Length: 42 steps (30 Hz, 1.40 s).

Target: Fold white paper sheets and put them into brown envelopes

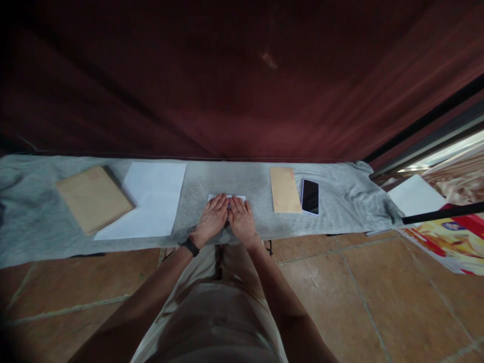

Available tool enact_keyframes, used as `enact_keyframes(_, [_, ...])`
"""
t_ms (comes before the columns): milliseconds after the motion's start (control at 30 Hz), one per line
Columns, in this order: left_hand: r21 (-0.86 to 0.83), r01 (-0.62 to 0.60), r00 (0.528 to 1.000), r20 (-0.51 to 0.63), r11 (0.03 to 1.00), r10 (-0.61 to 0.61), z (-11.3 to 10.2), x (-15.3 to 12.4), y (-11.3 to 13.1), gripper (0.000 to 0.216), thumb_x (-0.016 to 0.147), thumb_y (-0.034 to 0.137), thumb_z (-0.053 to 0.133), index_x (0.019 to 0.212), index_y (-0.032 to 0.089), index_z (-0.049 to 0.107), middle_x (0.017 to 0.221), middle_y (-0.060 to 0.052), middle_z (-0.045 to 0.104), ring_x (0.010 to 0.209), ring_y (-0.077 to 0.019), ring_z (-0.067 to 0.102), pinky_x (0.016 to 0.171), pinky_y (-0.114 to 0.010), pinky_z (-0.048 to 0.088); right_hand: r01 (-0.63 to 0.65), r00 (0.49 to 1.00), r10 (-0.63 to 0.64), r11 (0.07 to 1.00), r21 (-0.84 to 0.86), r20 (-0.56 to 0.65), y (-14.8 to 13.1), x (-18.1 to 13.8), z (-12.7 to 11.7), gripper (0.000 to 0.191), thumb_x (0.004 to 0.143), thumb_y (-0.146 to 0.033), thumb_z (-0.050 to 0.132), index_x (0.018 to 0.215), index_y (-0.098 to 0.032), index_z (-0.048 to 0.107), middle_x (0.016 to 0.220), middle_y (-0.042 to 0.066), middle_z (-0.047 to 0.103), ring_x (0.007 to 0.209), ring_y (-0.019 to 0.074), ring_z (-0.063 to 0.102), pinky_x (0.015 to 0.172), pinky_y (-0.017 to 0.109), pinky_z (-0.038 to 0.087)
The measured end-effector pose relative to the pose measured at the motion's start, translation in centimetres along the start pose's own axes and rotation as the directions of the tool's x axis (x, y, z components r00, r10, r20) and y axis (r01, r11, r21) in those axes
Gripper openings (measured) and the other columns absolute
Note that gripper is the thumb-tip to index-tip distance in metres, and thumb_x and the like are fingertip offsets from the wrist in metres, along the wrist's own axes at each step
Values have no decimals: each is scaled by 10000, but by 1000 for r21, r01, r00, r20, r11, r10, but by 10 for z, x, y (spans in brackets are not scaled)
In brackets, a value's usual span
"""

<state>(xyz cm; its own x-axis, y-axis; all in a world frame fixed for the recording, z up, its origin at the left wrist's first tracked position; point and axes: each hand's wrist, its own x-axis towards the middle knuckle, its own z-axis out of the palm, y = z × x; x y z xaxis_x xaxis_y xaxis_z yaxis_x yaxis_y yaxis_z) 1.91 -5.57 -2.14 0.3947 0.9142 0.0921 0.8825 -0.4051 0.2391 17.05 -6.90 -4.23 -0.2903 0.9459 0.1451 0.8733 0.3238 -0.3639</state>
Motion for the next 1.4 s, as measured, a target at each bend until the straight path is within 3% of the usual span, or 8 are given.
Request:
enact_keyframes(333, [-15,69,997,-30,998,-69,8,-5,-8,606,1016,291,375,1593,105,357,1656,-159,379,1576,-254,270,1298,-481,191,-29,998,27,999,-41,-53,4,-1,5,525,1092,-331,366,1582,-148,417,1639,139,406,1543,286,344,1264,540,245])
enact_keyframes(633, [-5,151,988,-29,989,-151,11,-11,-15,626,1034,322,351,1599,53,324,1668,-183,340,1583,-270,244,1301,-465,185,-91,991,83,994,-65,-108,11,-9,4,558,1098,-383,357,1593,-128,393,1638,153,404,1518,306,379,1263,529,233])
enact_keyframes(967, [4,204,976,-79,979,-203,16,-17,-24,632,1038,353,369,1605,80,323,1677,-177,324,1582,-280,245,1294,-479,218,-129,988,119,987,-99,-102,21,-19,-1,604,1094,-418,372,1600,-90,366,1651,178,363,1539,318,335,1266,539,206])
enact_keyframes(1200, [29,237,964,-127,971,-232,17,-26,-27,654,1057,387,300,1584,1,335,1664,-216,325,1582,-301,242,1285,-499,235,-154,984,140,980,-129,-111,29,-24,-1,568,1096,-349,338,1605,-98,365,1646,154,384,1541,297,332,1264,515,224])
enact_keyframes(1400, [21,280,948,-161,960,-273,22,-33,-36,633,1058,379,296,1583,31,358,1652,-203,358,1567,-295,289,1276,-510,254,-183,981,173,975,-125,-91,35,-25,-5,543,1093,-331,327,1588,-122,412,1656,132,374,1544,291,331,1266,494,229])
